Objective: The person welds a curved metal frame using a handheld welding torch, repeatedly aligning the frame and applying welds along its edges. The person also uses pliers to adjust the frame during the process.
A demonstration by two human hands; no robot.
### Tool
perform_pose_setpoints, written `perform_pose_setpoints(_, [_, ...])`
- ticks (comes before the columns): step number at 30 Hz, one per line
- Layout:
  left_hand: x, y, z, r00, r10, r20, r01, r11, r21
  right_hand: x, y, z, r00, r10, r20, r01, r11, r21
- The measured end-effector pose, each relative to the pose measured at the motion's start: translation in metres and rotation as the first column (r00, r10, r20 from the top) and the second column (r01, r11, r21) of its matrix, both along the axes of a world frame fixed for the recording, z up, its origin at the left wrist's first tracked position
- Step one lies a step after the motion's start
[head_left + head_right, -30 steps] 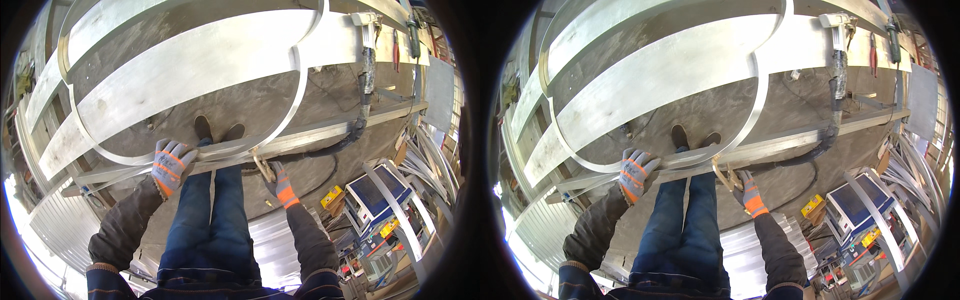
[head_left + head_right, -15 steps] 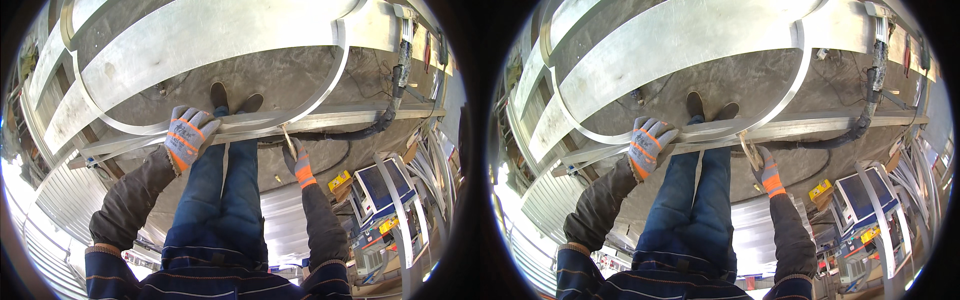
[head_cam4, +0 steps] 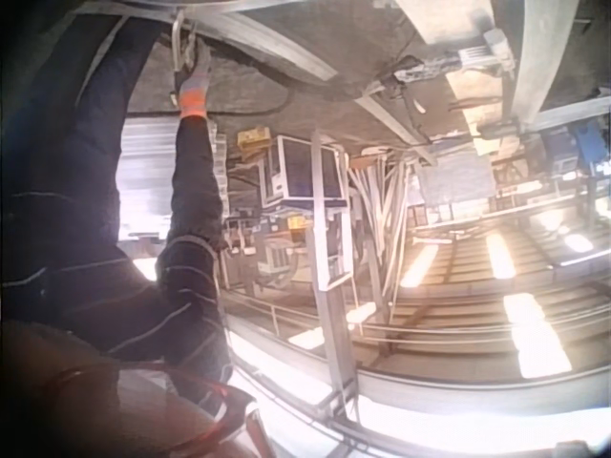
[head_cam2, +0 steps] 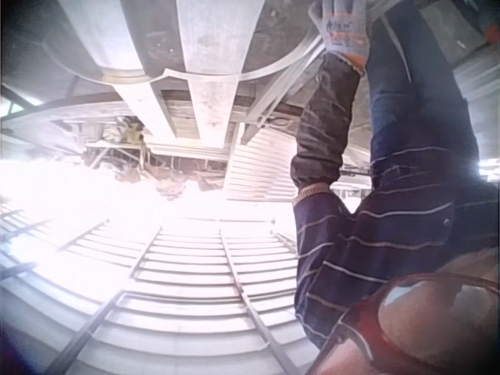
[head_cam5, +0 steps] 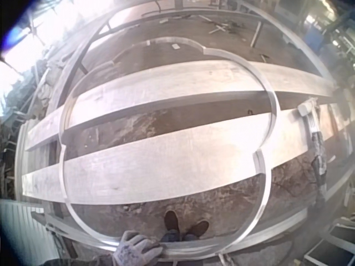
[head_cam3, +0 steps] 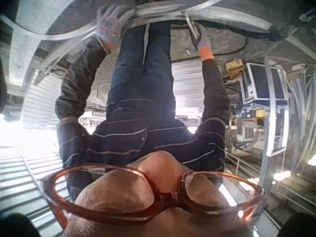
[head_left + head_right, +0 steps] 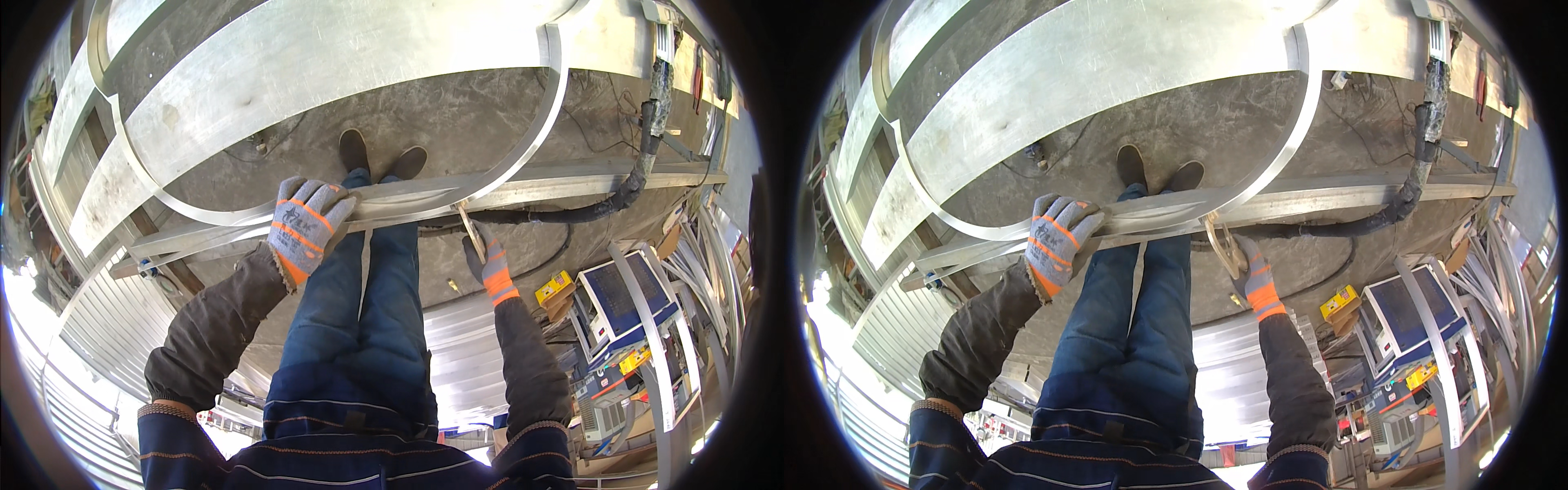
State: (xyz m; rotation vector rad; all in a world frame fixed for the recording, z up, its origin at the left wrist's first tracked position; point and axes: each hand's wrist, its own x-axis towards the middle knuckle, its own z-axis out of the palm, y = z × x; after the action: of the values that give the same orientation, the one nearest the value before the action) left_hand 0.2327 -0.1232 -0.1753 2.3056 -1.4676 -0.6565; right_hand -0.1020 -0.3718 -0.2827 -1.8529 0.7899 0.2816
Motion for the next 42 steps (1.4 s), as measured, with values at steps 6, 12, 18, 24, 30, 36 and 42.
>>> perform_pose_setpoints(6, [0.001, -0.002, 0.003, 1.000, 0.004, -0.025, -0.004, 1.000, 0.016, -0.015, -0.010, -0.019, 0.993, 0.113, -0.019, -0.113, 0.993, 0.018])
perform_pose_setpoints(12, [0.002, 0.001, 0.002, 1.000, 0.002, -0.006, -0.002, 0.999, 0.039, -0.036, -0.006, -0.041, 0.983, -0.023, -0.181, 0.043, 0.993, 0.109])
perform_pose_setpoints(18, [0.000, 0.002, 0.000, 1.000, -0.002, 0.004, 0.002, 0.998, 0.060, -0.038, -0.006, -0.041, 0.995, 0.006, -0.099, 0.001, 0.997, 0.073])
perform_pose_setpoints(24, [0.002, 0.001, 0.005, 0.999, -0.026, -0.025, 0.028, 0.996, 0.085, -0.026, -0.001, -0.034, 0.979, -0.188, -0.076, 0.201, 0.941, 0.273])
perform_pose_setpoints(30, [0.008, -0.004, 0.008, 0.999, -0.023, 0.028, 0.023, 1.000, 0.020, -0.005, -0.031, 0.019, 0.983, 0.137, -0.121, -0.144, 0.988, -0.054])
perform_pose_setpoints(36, [0.020, 0.000, 0.016, 0.992, -0.109, -0.062, 0.118, 0.977, 0.175, 0.034, -0.035, 0.061, 0.983, 0.151, -0.100, -0.158, 0.986, -0.057])
perform_pose_setpoints(42, [0.024, -0.004, 0.012, 0.985, -0.098, -0.145, 0.133, 0.959, 0.252, 0.069, -0.097, 0.138, 0.987, 0.085, 0.136, -0.044, 0.960, -0.277])
